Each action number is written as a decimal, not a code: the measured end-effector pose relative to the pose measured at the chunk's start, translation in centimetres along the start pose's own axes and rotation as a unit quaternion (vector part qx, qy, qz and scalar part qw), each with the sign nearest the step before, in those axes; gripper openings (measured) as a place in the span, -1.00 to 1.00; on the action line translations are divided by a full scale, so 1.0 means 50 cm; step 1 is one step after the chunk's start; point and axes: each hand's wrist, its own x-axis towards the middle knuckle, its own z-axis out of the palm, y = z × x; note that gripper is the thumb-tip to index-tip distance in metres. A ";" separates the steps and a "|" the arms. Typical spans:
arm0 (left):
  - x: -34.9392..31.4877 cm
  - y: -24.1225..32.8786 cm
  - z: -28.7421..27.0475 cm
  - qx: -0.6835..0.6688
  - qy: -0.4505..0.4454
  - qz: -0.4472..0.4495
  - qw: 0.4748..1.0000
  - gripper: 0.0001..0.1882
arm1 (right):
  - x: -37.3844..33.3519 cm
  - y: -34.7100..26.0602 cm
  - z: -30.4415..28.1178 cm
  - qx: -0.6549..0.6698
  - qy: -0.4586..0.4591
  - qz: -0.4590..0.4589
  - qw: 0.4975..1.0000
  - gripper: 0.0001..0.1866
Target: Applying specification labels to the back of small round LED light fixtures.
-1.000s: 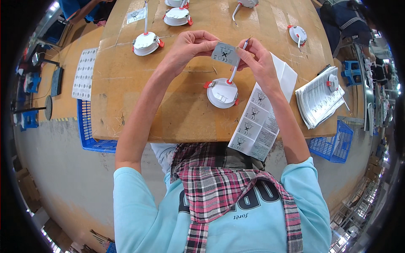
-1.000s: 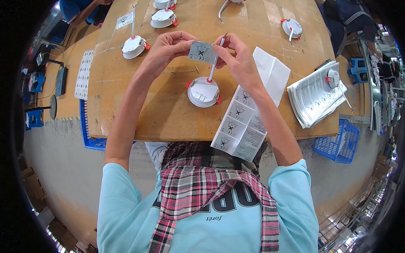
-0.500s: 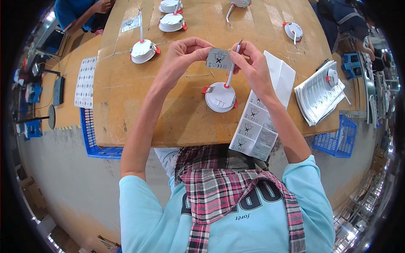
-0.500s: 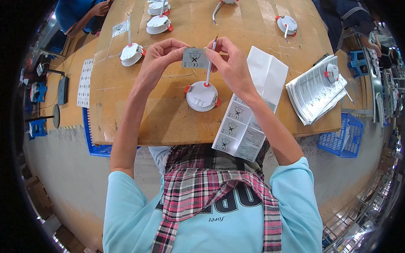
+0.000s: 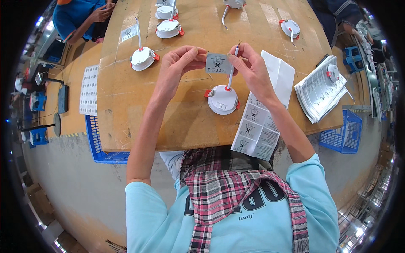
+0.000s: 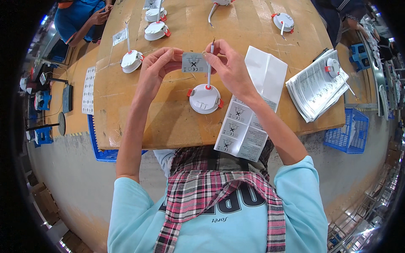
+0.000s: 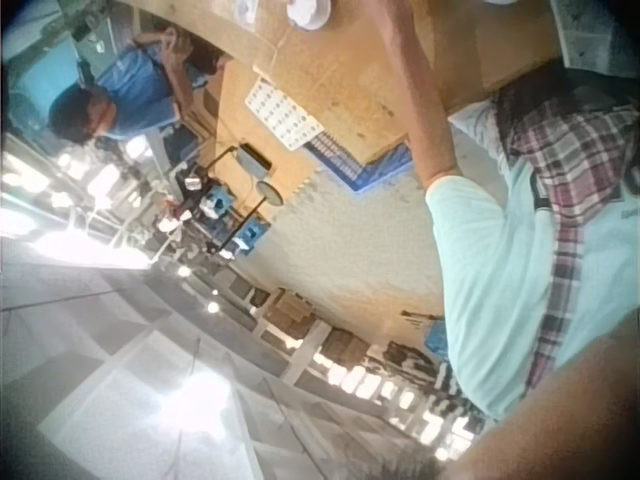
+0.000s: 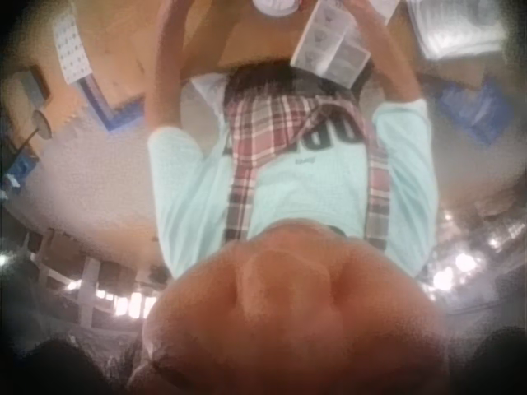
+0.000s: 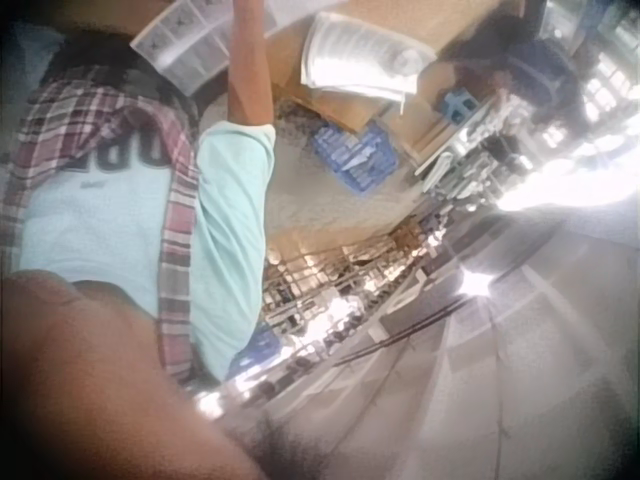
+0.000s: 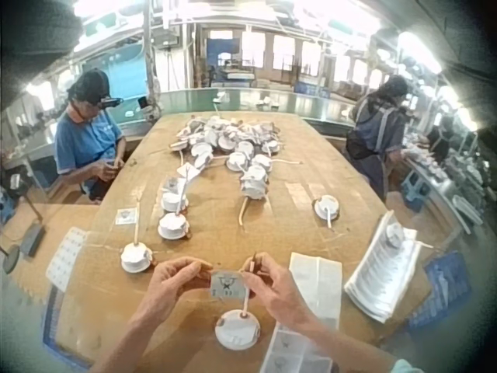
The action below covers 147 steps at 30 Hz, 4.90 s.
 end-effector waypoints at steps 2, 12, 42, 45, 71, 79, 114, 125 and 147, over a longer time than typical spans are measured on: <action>0.000 0.001 -0.002 0.011 0.003 0.002 1.000 -0.67 | 0.002 0.001 -0.002 -0.005 -0.005 -0.002 1.000 -0.82; 0.001 0.000 -0.013 0.013 -0.057 -0.047 0.997 -0.73 | 0.003 -0.002 -0.004 0.003 -0.036 0.005 0.999 -0.82; -0.049 0.045 0.076 0.164 -0.028 0.014 0.986 -0.80 | -0.054 -0.093 0.037 -0.344 0.041 -0.081 0.934 -0.62; -0.053 0.052 0.084 0.184 -0.030 0.029 0.982 -0.80 | -0.057 -0.095 0.034 -0.309 0.047 -0.062 0.948 -0.67; 0.015 0.018 0.056 0.280 -0.037 0.068 0.957 -0.85 | -0.082 -0.074 -0.019 -0.039 0.025 -0.006 0.999 -0.83; 0.055 -0.011 0.042 0.383 -0.023 0.172 0.907 -0.90 | -0.105 -0.076 -0.027 0.005 0.027 0.010 1.000 -0.83; -0.145 -0.051 0.143 -0.102 0.097 0.105 0.984 -0.30 | -0.111 -0.070 -0.006 0.013 0.003 0.049 0.999 -0.71; -0.122 -0.098 0.126 0.180 0.116 0.030 0.976 -0.49 | -0.112 -0.088 -0.010 0.035 -0.005 -0.009 0.999 -0.63; -0.101 -0.059 0.078 0.064 0.015 0.023 0.998 -0.37 | -0.019 -0.030 -0.035 -0.124 -0.029 -0.110 0.986 -0.83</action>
